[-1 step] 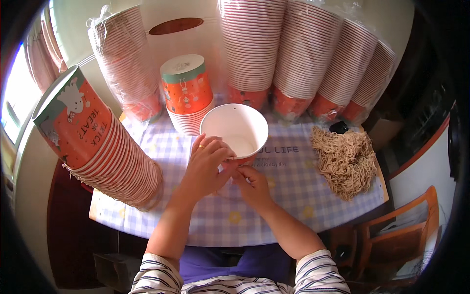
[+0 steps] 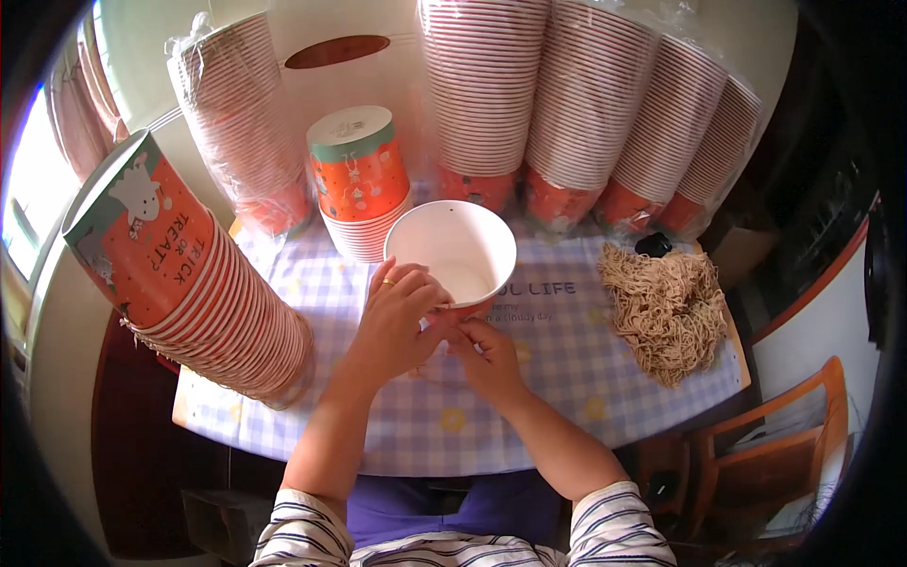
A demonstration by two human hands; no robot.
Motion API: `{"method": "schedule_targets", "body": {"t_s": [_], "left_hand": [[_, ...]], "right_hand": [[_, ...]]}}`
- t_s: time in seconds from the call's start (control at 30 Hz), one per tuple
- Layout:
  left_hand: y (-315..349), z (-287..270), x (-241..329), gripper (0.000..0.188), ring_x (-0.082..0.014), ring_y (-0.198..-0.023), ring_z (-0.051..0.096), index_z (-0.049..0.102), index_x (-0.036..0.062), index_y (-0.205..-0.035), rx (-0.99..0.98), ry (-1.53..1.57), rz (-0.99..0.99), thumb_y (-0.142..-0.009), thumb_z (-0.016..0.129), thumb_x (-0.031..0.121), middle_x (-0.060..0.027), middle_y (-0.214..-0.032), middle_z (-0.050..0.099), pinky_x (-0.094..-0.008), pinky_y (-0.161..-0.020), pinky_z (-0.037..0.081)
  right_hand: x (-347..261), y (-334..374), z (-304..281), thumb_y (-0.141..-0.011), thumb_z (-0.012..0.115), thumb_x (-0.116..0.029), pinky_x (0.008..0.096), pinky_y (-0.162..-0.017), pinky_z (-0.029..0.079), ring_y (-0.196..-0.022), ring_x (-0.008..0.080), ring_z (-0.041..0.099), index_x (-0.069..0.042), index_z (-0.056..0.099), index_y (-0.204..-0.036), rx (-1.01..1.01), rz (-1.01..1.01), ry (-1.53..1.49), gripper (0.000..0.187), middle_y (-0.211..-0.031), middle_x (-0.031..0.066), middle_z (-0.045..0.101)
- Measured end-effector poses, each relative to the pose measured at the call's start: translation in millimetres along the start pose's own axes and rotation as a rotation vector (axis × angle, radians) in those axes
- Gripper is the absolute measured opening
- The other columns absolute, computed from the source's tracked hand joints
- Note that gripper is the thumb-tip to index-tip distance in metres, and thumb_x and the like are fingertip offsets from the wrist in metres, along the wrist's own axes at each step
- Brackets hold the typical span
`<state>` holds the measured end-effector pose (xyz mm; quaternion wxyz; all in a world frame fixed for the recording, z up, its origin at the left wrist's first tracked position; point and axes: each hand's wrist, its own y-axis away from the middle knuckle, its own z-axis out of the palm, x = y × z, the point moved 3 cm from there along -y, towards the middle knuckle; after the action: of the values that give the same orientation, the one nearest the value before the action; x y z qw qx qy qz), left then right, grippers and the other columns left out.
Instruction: Threading and tying string through pre-punched holes in paper buckets to create handles.
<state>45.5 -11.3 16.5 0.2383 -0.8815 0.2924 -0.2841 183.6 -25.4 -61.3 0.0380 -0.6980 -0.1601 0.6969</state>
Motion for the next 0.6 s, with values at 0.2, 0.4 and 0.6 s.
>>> {"method": "schedule_targets", "body": {"t_s": [0.2, 0.4, 0.6], "left_hand": [[5, 6, -4, 0.013, -0.0251, -0.107, 0.052, 0.061, 0.0098, -0.089, -0.011, -0.022, -0.003, -0.076, 0.064, 0.010, -0.0025, -0.089, 0.059, -0.0465, -0.107, 0.021], [8, 6, -4, 0.009, -0.0223, -0.099, 0.056, 0.061, 0.0105, -0.085, 0.070, -0.030, 0.054, -0.077, 0.064, 0.012, -0.0026, -0.086, 0.058, -0.0467, -0.107, 0.022], [12, 6, -9, 0.010, -0.0214, -0.092, 0.057, 0.061, 0.0108, -0.085, 0.121, -0.035, 0.060, -0.077, 0.065, 0.013, -0.0029, -0.085, 0.058, -0.0459, -0.107, 0.023]], "right_hand": [[-1, -2, -1, -0.090, 0.055, -0.011, 0.0248, -0.070, 0.047, -0.078, 0.0104, 0.058, 0.000, 0.063, -0.099, 0.021, -0.032, 0.021, 0.016, -0.089, 0.0057, 0.064], [-6, -5, -1, -0.089, 0.055, -0.011, 0.0277, -0.070, 0.048, -0.079, 0.0159, 0.060, 0.000, 0.062, -0.098, 0.003, -0.048, 0.127, 0.016, -0.088, 0.0096, 0.064], [0, -4, 5, -0.089, 0.055, -0.010, 0.0258, -0.071, 0.048, -0.079, 0.0125, 0.060, 0.001, 0.061, -0.100, -0.056, -0.027, 0.163, 0.016, -0.089, 0.0087, 0.064]]}}
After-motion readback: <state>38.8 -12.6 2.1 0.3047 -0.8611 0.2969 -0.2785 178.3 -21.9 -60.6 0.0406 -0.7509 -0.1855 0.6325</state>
